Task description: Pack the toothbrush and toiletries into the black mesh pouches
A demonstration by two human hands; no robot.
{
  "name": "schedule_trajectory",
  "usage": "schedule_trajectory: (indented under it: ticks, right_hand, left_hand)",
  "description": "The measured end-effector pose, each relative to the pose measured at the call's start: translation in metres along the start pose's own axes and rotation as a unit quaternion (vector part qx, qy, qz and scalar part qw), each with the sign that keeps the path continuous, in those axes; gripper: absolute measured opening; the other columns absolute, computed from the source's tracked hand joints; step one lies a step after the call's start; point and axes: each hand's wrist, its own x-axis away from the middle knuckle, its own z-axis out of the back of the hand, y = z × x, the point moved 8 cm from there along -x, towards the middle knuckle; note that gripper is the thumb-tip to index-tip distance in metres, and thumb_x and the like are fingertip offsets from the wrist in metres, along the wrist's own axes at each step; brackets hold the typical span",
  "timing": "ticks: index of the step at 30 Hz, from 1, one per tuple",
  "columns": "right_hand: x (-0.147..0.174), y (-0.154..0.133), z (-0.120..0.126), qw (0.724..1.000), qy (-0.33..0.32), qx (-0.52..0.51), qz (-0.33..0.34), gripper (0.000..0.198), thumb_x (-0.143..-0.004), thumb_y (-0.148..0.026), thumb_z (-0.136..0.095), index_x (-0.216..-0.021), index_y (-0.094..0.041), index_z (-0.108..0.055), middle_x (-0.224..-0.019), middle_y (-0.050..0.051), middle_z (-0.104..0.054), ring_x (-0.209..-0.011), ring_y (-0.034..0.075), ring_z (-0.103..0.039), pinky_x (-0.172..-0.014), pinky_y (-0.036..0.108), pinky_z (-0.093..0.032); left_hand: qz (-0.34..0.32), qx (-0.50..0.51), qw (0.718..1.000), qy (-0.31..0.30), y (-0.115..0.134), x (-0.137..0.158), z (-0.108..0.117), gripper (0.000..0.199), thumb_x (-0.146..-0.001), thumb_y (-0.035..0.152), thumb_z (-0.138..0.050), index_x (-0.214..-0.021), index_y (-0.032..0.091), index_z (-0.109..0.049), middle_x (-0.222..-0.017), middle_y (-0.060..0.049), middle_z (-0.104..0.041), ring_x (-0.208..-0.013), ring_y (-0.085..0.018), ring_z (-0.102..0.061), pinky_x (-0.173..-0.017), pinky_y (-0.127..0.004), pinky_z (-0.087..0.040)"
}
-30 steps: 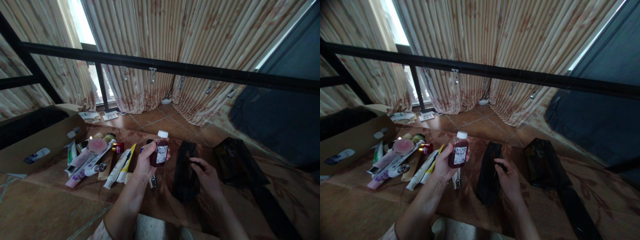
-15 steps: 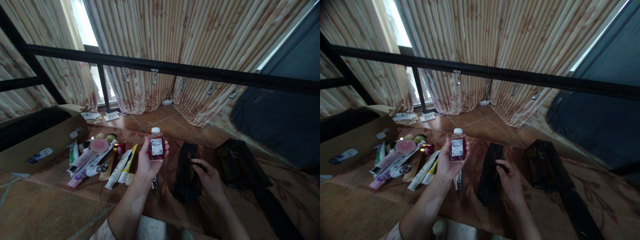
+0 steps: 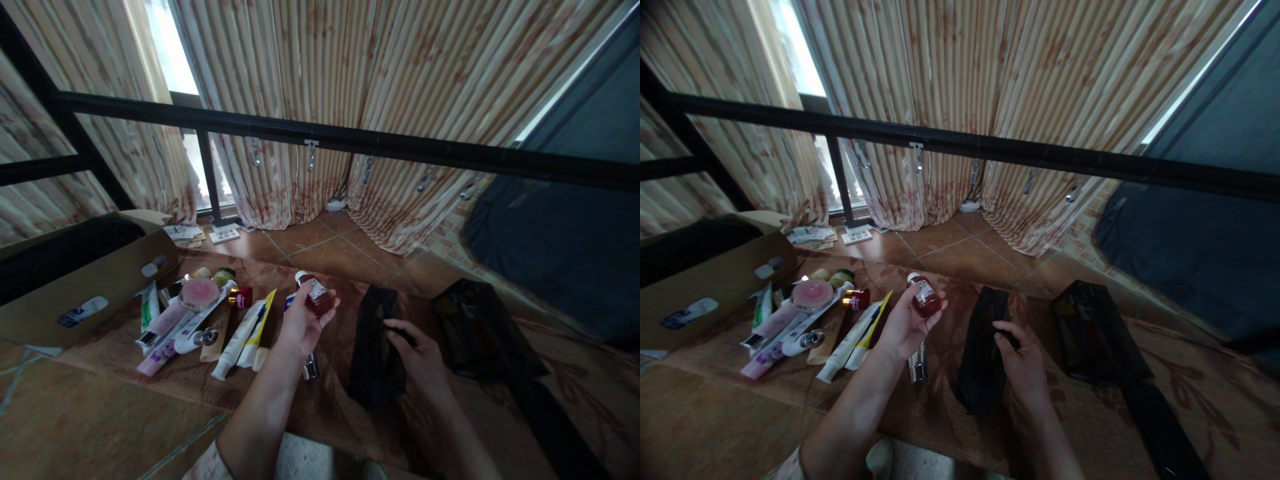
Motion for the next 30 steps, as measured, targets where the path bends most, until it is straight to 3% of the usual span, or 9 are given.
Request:
schedule_trajectory:
  ticks: [4, 9, 19, 25, 30]
  right_hand:
    - [0.000, 0.002, 0.000, 1.000, 0.003, -0.014, 0.000, 0.032, -0.072, -0.044, -0.065, -0.093, -0.023, -0.075, -0.092, 0.006, -0.074, -0.085, 0.026, -0.067, -0.074, 0.037, -0.051]
    - [0.003, -0.001, -0.001, 1.000, 0.005, -0.014, -0.006, 0.032, -0.074, -0.044, -0.063, -0.095, -0.023, -0.074, -0.092, 0.005, -0.074, -0.083, 0.025, -0.068, -0.073, 0.036, -0.052]
    - [0.003, 0.004, -0.003, 0.999, -0.013, -0.023, -0.039, 0.035, -0.074, -0.045, -0.063, -0.098, -0.022, -0.072, -0.096, 0.007, -0.074, -0.087, 0.026, -0.067, -0.074, 0.037, -0.052]
    - [0.001, 0.005, -0.001, 1.000, -0.004, -0.005, -0.027, 0.034, -0.073, -0.045, -0.063, -0.097, -0.023, -0.073, -0.096, 0.005, -0.074, -0.084, 0.025, -0.067, -0.072, 0.036, -0.051]
    - [0.002, 0.004, -0.001, 1.000, 0.004, -0.022, -0.017, 0.033, -0.073, -0.044, -0.064, -0.096, -0.023, -0.074, -0.089, 0.005, -0.074, -0.081, 0.025, -0.068, -0.069, 0.035, -0.053]
  left_hand:
    - [-0.027, -0.048, 0.998, -0.001, -0.001, -0.002, 0.003, 0.021, -0.082, 0.028, -0.064, -0.098, 0.015, -0.062, -0.092, -0.010, -0.072, -0.076, -0.018, -0.069, -0.062, -0.025, -0.053]
    - [-0.088, -0.103, 0.990, -0.032, 0.005, 0.002, -0.003, 0.037, -0.061, 0.013, -0.078, -0.097, 0.017, -0.067, -0.099, -0.008, -0.072, -0.079, -0.017, -0.066, -0.068, -0.029, -0.054]
    - [-0.103, -0.152, 0.978, -0.094, 0.003, 0.009, -0.019, 0.043, -0.053, 0.005, -0.070, -0.095, 0.015, -0.069, -0.097, -0.008, -0.072, -0.079, -0.018, -0.065, -0.067, -0.029, -0.052]
    - [-0.056, -0.075, 0.987, -0.127, 0.002, 0.015, -0.023, 0.037, -0.059, 0.007, -0.070, -0.095, 0.015, -0.067, -0.096, -0.008, -0.072, -0.088, -0.021, -0.068, -0.065, -0.025, -0.051]
    - [-0.069, 0.089, 0.968, -0.222, 0.019, 0.029, -0.031, 0.037, -0.068, 0.023, -0.075, -0.103, 0.025, -0.064, -0.095, -0.001, -0.068, -0.090, -0.016, -0.066, -0.061, -0.019, -0.048]
